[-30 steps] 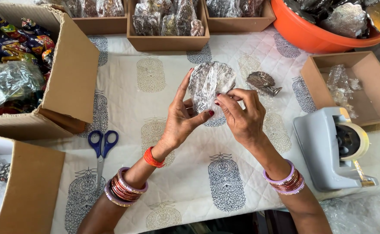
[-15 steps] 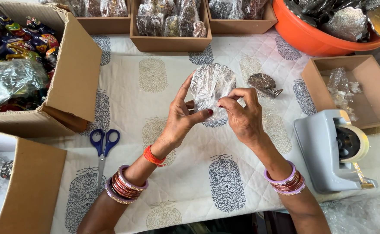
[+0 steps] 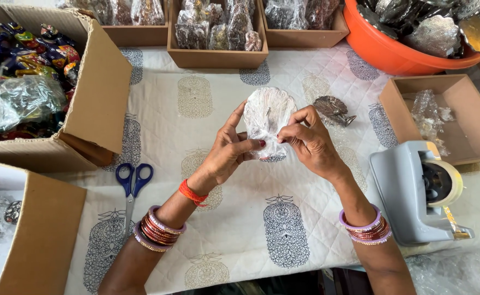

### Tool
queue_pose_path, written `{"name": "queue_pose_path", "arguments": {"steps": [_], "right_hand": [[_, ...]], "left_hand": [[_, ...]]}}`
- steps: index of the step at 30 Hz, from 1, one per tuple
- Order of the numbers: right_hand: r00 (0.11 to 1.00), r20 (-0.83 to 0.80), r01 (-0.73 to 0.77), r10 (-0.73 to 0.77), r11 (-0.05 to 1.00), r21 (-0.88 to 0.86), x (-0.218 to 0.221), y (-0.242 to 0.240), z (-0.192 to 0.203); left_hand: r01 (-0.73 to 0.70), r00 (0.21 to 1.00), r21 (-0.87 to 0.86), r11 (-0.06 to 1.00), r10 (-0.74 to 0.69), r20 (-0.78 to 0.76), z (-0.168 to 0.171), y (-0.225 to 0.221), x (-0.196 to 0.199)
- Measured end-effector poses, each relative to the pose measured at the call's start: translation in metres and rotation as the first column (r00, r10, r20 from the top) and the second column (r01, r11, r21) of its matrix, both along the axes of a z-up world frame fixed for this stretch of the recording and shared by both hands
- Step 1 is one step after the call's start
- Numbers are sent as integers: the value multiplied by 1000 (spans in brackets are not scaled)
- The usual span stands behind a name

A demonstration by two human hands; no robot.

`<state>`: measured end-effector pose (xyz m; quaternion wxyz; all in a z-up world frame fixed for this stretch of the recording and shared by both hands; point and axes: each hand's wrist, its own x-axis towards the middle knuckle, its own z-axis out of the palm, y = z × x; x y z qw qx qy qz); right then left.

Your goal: Wrapping small decorative items in bubble wrap for packaging.

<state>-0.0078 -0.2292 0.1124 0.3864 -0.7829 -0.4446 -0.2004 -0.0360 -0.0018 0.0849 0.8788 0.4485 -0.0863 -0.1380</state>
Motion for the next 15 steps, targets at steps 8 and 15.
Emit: {"name": "queue_pose_path", "arguments": {"steps": [8,15], "right_hand": [[994,-102,35,-33,999,19,-4,-2,9],[998,-8,57,-57,998,20,-14,7,26]], "left_hand": [[-68,995,92,993,61,83,6,4,-1],[-127,986,97,987,116,120,19,4,-6]]}}
